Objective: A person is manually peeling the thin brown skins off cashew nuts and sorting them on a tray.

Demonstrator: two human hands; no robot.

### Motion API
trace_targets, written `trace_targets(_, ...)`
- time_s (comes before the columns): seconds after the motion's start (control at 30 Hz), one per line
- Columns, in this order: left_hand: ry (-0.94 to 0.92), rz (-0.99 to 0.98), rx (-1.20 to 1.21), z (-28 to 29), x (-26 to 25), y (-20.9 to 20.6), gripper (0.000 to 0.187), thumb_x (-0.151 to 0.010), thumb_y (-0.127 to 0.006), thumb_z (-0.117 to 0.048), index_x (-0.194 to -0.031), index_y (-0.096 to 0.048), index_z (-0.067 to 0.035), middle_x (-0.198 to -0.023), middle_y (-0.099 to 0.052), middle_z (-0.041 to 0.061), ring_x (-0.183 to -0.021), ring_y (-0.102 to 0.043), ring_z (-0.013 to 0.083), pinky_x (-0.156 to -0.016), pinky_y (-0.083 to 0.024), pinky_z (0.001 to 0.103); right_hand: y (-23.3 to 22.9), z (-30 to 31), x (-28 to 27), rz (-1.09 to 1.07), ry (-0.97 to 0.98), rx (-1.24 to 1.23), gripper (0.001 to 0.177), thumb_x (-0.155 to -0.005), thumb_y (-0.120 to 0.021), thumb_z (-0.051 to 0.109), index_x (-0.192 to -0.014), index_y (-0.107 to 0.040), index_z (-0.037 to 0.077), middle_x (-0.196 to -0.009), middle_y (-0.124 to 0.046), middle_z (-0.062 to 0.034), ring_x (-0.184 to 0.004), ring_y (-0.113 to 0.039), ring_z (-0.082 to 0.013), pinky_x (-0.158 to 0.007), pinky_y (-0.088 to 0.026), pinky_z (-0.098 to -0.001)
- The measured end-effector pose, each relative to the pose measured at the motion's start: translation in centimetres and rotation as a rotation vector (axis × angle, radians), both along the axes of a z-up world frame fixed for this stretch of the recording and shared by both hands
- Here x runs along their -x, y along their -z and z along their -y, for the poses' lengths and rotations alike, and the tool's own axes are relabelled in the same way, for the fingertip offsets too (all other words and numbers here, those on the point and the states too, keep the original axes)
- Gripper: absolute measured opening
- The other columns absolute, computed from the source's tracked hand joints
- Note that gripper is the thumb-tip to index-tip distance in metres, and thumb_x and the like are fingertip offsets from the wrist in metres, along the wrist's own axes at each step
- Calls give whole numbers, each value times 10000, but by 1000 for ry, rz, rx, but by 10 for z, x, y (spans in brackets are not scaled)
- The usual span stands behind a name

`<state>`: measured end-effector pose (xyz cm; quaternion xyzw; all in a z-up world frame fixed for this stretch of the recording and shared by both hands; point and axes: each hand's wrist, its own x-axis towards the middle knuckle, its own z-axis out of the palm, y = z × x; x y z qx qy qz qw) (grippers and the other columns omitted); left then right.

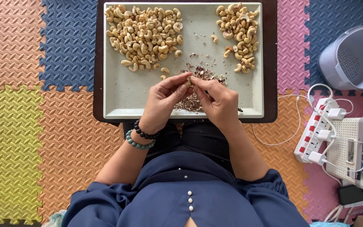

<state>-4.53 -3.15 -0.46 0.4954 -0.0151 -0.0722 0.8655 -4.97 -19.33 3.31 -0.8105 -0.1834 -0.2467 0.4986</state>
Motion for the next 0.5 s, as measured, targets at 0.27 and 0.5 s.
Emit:
trace_targets(0.27, 32, -54, 15, -3, 0, 1, 310, -1001, -644, -13, -1299, -642, 72, -1170, -722, 235, -1016, -714, 249, -947, -615, 462, 6, 3, -2, 65, 23, 76, 125, -961, -738, 22, -1052, -804, 76, -937, -785, -91, -745, -753, -245, -619, -587, -312)
trace_targets(0.5, 27, -50, -12, -2, -2, 2, 316, -992, -664, -15, -1296, -646, 68, -1169, -725, 227, -1033, -706, 247, -954, -611, 464, -1, 5, -1, 1, -13, 31, 180, -975, -731, 55, -1136, -794, 107, -934, -782, -100, -581, -661, -167, -524, -526, -294)
